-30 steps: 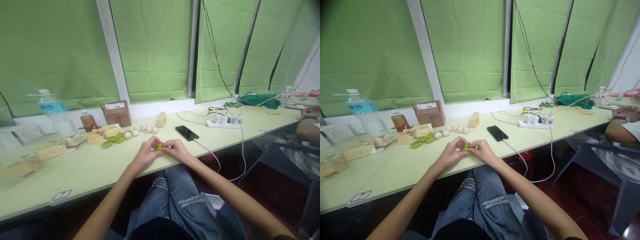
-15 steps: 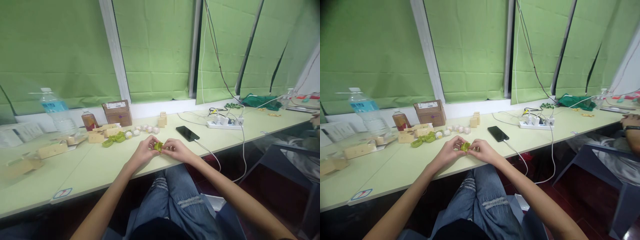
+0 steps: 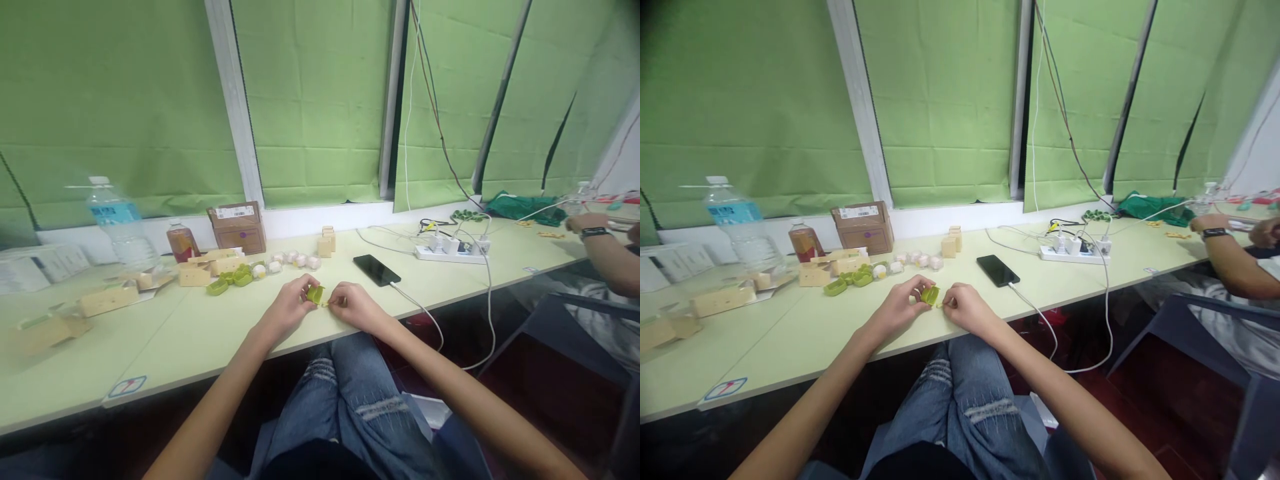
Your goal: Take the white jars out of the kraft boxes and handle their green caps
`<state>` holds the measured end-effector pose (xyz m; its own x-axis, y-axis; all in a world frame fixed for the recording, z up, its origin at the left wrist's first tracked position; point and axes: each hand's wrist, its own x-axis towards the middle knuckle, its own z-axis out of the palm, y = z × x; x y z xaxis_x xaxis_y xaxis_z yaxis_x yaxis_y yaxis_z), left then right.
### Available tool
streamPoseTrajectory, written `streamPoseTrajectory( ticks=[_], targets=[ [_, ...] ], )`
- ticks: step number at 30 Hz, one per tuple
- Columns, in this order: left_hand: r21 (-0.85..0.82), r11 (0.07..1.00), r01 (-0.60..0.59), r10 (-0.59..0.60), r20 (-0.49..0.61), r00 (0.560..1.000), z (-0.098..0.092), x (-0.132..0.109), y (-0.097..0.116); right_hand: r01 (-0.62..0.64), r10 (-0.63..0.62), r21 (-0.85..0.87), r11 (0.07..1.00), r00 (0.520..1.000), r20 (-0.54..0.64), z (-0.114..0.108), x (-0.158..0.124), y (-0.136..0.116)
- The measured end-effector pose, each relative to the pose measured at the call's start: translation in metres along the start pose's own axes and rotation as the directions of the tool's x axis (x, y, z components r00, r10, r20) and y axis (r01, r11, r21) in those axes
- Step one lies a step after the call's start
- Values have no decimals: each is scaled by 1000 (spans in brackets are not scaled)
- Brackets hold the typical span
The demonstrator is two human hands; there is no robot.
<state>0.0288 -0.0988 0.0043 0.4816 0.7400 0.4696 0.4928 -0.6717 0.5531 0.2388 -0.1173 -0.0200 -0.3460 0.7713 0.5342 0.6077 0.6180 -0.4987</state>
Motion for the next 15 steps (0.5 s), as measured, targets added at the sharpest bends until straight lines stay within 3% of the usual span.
streamPoseTrajectory(
  ticks=[6, 15],
  targets=[
    [32, 999, 8, -8, -3, 1000, -2, -1, -3, 29, -23, -162, 986, 999, 42, -3, -2, -4],
    [55, 998, 44, -44, 0, 999, -7, -1, -4, 42, -41, -14, 999, 995, 90, -5, 5, 5]
  ],
)
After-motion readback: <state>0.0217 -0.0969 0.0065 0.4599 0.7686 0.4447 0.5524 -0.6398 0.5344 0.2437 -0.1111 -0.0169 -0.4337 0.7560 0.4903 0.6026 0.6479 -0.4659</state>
